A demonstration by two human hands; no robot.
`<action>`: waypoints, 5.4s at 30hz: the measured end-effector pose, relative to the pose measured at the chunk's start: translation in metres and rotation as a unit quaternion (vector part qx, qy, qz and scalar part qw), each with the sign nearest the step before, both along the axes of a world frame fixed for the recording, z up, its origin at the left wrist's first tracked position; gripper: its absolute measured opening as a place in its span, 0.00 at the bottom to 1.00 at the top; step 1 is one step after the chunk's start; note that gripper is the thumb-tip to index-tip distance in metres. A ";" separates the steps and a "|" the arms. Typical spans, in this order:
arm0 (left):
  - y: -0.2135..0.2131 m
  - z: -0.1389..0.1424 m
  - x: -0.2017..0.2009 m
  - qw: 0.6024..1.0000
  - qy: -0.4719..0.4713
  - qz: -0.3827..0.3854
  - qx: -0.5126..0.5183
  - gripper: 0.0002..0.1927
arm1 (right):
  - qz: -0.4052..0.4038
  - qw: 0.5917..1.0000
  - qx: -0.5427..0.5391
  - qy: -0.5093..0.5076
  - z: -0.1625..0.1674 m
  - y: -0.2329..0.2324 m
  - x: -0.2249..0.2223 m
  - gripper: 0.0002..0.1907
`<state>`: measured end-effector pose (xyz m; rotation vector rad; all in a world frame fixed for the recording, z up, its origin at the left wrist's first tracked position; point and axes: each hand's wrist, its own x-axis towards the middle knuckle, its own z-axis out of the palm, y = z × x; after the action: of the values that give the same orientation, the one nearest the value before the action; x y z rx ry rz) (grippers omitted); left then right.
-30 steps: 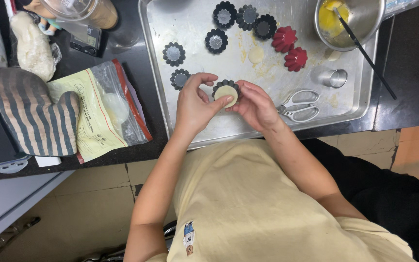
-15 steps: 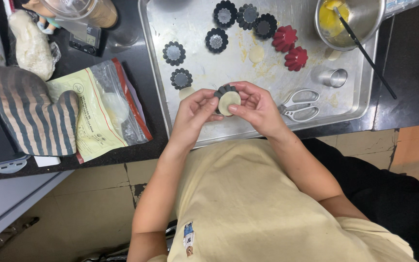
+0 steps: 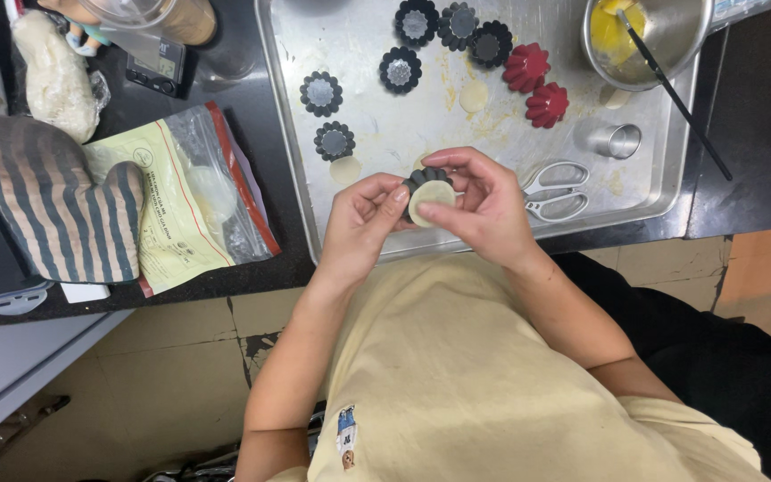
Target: The person lines fluted metal pastry molds with small round dough discs, pressing the dough into each mold by hand and setting the lined molds on a tray. They occasionally use a brush to apply egg wash to dough pieces and briefly open an oven door before returning to lining more molds.
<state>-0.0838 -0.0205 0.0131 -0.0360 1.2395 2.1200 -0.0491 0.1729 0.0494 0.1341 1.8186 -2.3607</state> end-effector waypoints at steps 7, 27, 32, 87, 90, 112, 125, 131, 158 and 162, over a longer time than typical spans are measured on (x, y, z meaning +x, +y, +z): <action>0.000 0.001 0.000 0.999 -0.031 0.000 0.018 0.11 | 0.018 0.998 -0.052 -0.025 0.006 0.005 0.000 0.24; 0.000 0.013 0.002 0.999 -0.036 -0.001 0.033 0.11 | 0.003 1.000 -0.001 -0.010 0.021 0.006 0.000 0.22; -0.001 0.014 0.001 0.999 -0.033 -0.002 0.030 0.11 | -0.001 1.000 -0.002 -0.003 0.020 0.007 0.001 0.22; 0.001 -0.006 0.010 0.997 -0.011 0.044 -0.059 0.08 | 0.034 0.997 0.016 -0.066 -0.024 0.007 -0.001 0.17; -0.004 -0.008 0.007 0.992 -0.096 0.065 -0.052 0.14 | 0.053 0.997 0.037 -0.045 -0.025 0.005 -0.003 0.22; -0.028 -0.044 0.011 0.988 -0.074 0.110 -0.079 0.12 | -0.018 0.852 0.511 0.118 -0.081 0.012 -0.090 0.24; -0.039 -0.054 0.006 0.982 -0.051 0.157 -0.088 0.16 | 0.146 0.890 0.425 0.073 -0.089 0.053 -0.132 0.28; -0.017 -0.039 -0.011 0.986 -0.078 0.146 0.006 0.16 | -0.003 0.952 -0.266 -0.149 -0.098 0.052 -0.069 0.26; -0.005 0.019 0.003 0.996 0.030 0.081 0.039 0.15 | 0.007 0.923 0.292 0.250 0.028 0.012 -0.006 0.37; -0.008 0.022 0.004 0.985 -0.067 0.086 0.133 0.18 | 0.029 0.817 0.448 0.362 0.043 -0.002 -0.014 0.36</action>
<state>-0.0793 -0.0281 0.0355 -0.1709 0.8955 2.3750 -0.0634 0.1707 0.0928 -0.8038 3.0709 -1.3462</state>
